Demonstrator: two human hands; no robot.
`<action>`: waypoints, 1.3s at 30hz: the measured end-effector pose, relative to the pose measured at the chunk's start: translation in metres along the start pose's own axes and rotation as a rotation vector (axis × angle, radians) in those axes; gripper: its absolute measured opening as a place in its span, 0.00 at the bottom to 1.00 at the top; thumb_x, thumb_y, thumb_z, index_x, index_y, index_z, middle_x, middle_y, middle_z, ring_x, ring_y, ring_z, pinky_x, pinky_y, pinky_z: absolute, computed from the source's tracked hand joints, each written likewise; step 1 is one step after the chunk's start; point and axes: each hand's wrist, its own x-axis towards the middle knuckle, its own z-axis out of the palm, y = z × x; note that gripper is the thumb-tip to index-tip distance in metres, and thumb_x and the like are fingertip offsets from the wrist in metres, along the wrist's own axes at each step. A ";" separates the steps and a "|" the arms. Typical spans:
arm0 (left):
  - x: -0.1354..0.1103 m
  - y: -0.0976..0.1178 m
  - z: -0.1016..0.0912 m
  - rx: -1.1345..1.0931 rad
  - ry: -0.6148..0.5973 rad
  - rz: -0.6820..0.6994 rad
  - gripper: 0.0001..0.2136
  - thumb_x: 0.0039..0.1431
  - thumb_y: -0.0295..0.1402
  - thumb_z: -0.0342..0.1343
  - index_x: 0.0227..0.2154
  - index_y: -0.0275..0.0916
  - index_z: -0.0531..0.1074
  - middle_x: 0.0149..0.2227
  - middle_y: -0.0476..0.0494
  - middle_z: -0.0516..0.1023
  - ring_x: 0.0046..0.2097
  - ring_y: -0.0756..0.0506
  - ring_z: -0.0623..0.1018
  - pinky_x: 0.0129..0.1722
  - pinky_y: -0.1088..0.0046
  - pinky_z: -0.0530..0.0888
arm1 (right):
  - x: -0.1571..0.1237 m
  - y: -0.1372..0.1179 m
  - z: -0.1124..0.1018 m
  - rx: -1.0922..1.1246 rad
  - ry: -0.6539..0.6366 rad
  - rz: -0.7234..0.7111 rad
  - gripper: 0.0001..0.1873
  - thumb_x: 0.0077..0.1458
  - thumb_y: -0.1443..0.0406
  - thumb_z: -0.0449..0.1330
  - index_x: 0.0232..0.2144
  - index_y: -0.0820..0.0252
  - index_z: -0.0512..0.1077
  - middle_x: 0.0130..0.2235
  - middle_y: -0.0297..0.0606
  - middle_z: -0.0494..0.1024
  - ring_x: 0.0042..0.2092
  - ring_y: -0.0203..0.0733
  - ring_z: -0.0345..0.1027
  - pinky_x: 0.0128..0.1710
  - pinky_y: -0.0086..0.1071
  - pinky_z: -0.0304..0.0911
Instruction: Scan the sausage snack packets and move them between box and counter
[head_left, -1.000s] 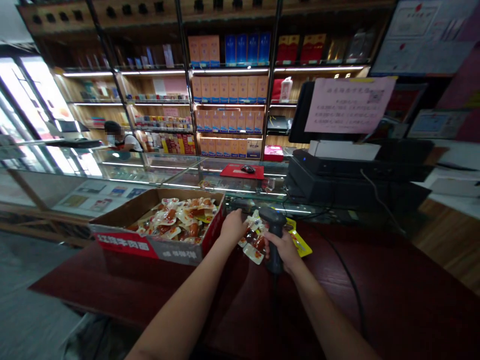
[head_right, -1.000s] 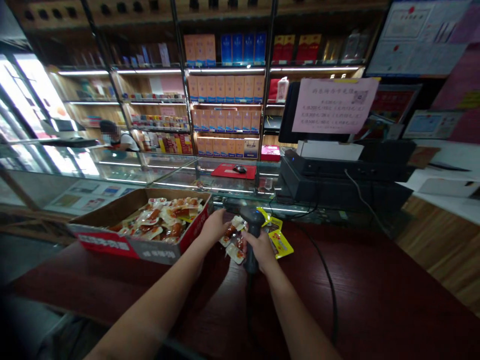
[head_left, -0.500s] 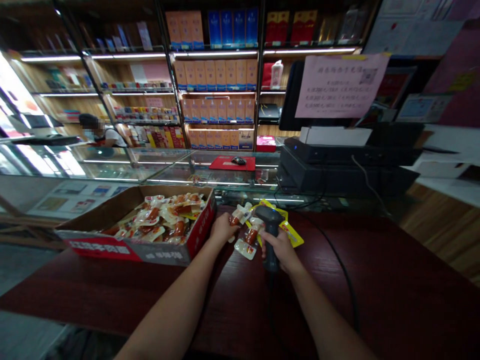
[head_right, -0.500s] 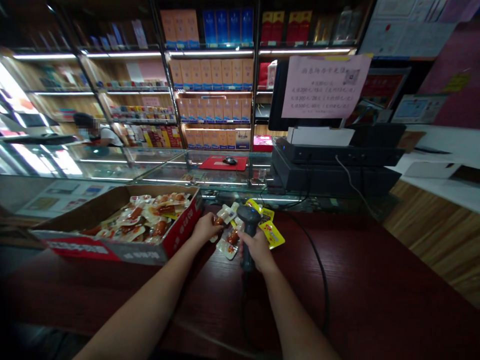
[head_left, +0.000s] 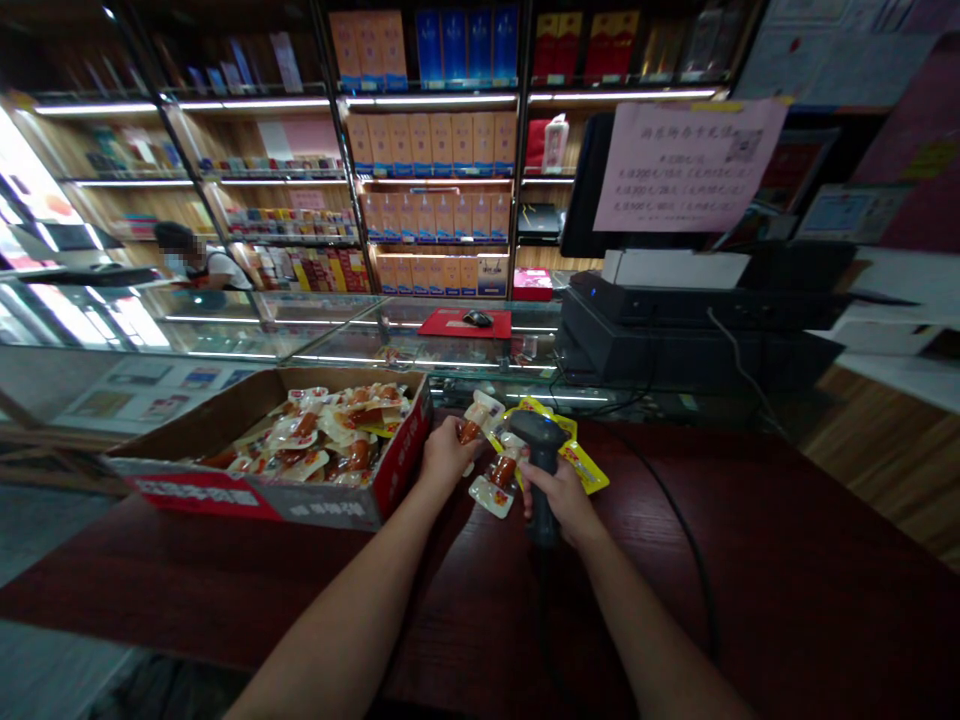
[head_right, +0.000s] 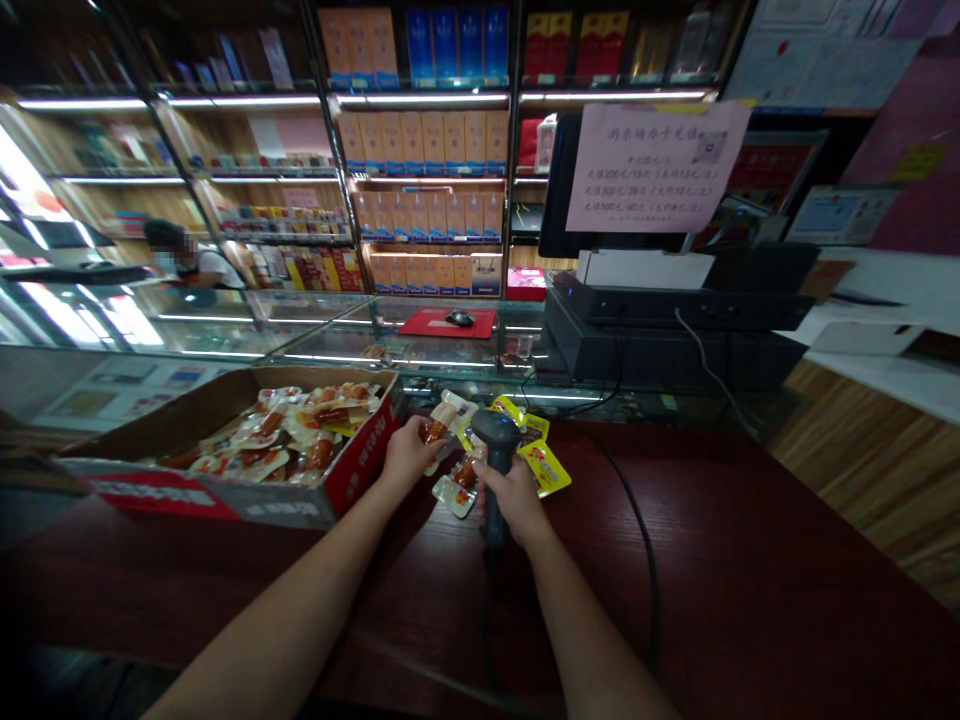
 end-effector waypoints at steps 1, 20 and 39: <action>0.000 -0.001 0.000 -0.011 -0.001 0.004 0.13 0.44 0.37 0.62 0.33 0.39 0.68 0.31 0.46 0.76 0.33 0.48 0.75 0.30 0.76 0.65 | 0.000 0.000 0.000 -0.004 -0.005 0.000 0.18 0.41 0.57 0.64 0.33 0.58 0.64 0.16 0.24 0.67 0.14 0.33 0.59 0.11 0.27 0.61; -0.003 0.008 -0.006 0.016 -0.020 -0.043 0.13 0.45 0.34 0.62 0.35 0.39 0.68 0.33 0.47 0.77 0.35 0.48 0.75 0.33 0.76 0.66 | -0.001 0.000 0.002 0.017 -0.013 0.006 0.19 0.41 0.58 0.64 0.34 0.59 0.64 0.16 0.24 0.68 0.14 0.33 0.60 0.11 0.26 0.60; -0.004 0.042 -0.078 0.059 0.178 0.008 0.12 0.47 0.37 0.60 0.34 0.40 0.68 0.35 0.47 0.77 0.37 0.46 0.75 0.36 0.74 0.66 | -0.006 -0.012 0.039 0.113 -0.130 0.055 0.21 0.40 0.57 0.66 0.34 0.59 0.65 0.16 0.25 0.68 0.14 0.32 0.59 0.11 0.25 0.60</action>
